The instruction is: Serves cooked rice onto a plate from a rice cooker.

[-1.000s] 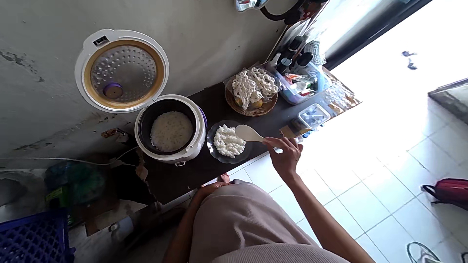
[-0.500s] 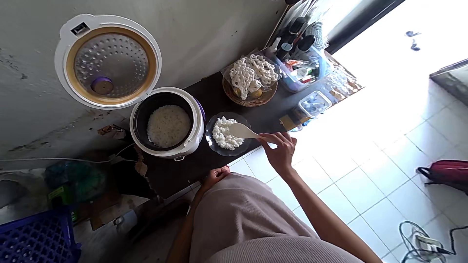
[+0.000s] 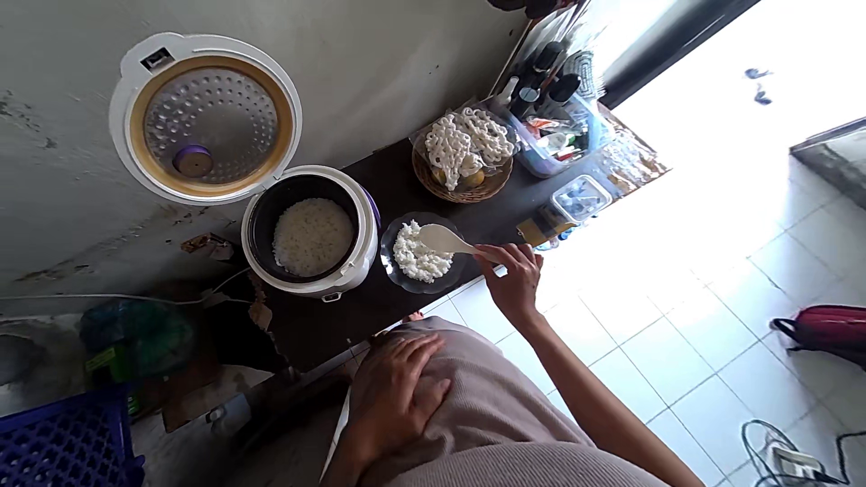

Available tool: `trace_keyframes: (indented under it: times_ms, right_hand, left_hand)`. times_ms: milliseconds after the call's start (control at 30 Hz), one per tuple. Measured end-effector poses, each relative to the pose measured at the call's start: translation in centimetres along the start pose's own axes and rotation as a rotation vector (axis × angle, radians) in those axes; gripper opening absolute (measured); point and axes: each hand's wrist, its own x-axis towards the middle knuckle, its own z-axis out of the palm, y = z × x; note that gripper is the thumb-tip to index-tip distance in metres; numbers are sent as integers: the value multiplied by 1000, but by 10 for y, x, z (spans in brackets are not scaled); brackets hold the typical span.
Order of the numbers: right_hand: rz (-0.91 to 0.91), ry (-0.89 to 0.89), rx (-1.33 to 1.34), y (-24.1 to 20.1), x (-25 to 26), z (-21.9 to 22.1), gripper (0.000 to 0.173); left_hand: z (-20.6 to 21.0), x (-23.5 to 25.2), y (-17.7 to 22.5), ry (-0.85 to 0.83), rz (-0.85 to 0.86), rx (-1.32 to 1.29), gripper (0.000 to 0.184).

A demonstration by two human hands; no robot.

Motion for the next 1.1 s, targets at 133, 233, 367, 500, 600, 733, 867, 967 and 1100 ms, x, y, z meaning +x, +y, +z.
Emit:
trace_keyframes:
  times_ms: [133, 233, 367, 500, 600, 733, 867, 967, 1100]
  right_hand:
    - [-13, 32, 4, 1, 2, 0, 20]
    - [-25, 49, -1, 2, 5, 1, 20]
    - [-139, 7, -51, 3, 9, 2, 19]
    - [-85, -18, 17, -12, 32, -10, 21]
    - [-106, 9, 146, -49, 67, -21, 24]
    - [-387, -94, 204, -123, 115, -11, 18]
    - [-685, -248, 115, -170, 150, 59, 12]
    - [-793, -325, -37, -189, 162, 101, 17]
    - [-838, -371, -43, -194, 170, 123, 16]
  left_hand:
    - [17, -27, 8, 215, 243, 160, 47]
    - [17, -39, 7, 186, 337, 8, 32]
    - [-6, -50, -2, -12, 350, -408, 34]
    - [-24, -64, -24, 298, 51, -538, 39]
    - [-30, -72, -36, 329, -189, -281, 79]
    - [-36, -80, -28, -152, -211, -430, 120]
    - [-31, -80, -30, -252, -248, -450, 127]
    - [-27, -92, -38, -175, -221, -469, 123]
    - [-24, -111, -43, -19, -181, -423, 108]
